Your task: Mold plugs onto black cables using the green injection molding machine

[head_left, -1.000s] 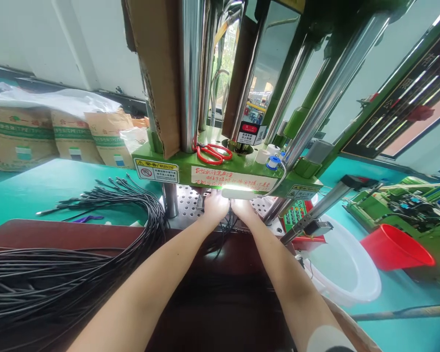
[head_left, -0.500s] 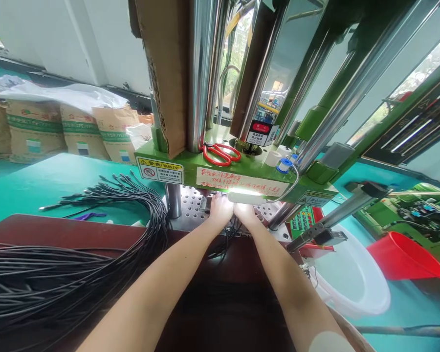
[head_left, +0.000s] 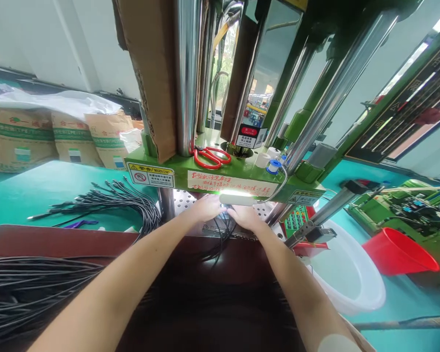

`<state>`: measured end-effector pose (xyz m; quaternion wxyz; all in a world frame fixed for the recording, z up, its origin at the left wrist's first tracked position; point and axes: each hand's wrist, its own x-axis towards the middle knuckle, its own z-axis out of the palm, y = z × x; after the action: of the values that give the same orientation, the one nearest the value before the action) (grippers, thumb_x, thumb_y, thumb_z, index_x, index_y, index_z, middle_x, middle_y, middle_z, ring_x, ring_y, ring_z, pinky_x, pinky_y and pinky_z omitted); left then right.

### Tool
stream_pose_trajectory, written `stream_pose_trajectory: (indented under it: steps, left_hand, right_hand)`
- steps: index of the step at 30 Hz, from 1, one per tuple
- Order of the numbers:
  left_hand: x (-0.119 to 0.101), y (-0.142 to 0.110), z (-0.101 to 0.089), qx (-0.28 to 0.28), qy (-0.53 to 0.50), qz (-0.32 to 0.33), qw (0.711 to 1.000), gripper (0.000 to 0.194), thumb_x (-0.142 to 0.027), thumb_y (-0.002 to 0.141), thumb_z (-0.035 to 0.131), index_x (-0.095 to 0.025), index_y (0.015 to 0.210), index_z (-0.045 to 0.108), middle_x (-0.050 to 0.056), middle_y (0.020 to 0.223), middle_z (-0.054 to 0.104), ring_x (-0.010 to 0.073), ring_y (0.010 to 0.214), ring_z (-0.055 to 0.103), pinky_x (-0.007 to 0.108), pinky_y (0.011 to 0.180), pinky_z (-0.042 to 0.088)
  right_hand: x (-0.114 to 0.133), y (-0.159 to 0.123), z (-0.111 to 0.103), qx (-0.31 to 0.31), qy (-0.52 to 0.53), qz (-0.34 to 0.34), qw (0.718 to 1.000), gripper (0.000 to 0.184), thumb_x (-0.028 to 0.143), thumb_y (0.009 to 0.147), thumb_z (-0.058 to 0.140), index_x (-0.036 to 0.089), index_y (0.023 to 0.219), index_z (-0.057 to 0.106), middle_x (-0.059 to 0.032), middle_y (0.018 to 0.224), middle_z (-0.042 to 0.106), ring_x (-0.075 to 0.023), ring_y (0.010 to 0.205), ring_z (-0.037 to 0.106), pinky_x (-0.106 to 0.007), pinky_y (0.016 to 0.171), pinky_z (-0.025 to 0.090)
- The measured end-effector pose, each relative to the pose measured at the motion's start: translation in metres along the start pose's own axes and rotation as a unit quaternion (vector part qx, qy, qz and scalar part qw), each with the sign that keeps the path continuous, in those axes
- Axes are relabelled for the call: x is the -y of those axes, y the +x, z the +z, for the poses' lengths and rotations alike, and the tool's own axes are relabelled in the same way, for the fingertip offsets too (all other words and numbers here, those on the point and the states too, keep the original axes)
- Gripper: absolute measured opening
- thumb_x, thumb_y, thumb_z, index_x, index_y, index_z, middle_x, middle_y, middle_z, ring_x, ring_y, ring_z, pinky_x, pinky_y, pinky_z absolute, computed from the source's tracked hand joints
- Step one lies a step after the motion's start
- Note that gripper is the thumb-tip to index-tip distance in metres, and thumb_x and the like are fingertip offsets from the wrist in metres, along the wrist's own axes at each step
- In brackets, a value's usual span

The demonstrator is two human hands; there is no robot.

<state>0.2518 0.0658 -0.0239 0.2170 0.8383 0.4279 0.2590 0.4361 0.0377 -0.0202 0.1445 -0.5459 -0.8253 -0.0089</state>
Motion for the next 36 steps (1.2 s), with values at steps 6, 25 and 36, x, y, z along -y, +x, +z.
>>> stream_pose_trajectory:
  steps: [6,25,36]
  left_hand:
    - [0.017,-0.002,0.005,0.030,0.158,0.055,0.986,0.048,-0.049,0.086,0.034,-0.017,0.116,0.052,0.012,0.115,0.059,0.0258,0.107,0.052,0.037,0.092,0.037]
    - [0.036,-0.010,0.002,0.032,0.218,0.078,0.972,0.048,-0.051,0.086,0.032,-0.016,0.109,0.055,0.011,0.122,0.054,0.0252,0.113,0.046,0.039,0.095,0.034]
    - [0.045,-0.004,0.014,0.029,0.145,0.007,0.989,0.052,-0.052,0.086,0.028,-0.016,0.111,0.056,0.011,0.109,0.060,0.0245,0.103,0.051,0.039,0.089,0.039]
  right_hand:
    - [-0.002,0.003,0.003,0.038,-0.019,-0.027,0.999,0.041,0.046,0.088,0.040,0.018,0.108,0.060,-0.0090,0.108,0.064,-0.0235,0.107,0.052,-0.035,0.097,0.032]
    - [-0.018,-0.005,0.007,0.007,-0.062,-0.029,0.998,0.034,0.033,0.091,0.035,0.011,0.092,0.062,-0.0149,0.098,0.064,-0.0241,0.099,0.052,-0.037,0.092,0.032]
    - [-0.022,0.008,0.010,0.033,0.006,-0.022,0.999,0.039,0.043,0.087,0.041,0.015,0.099,0.064,-0.0126,0.104,0.064,-0.0259,0.108,0.050,-0.036,0.096,0.031]
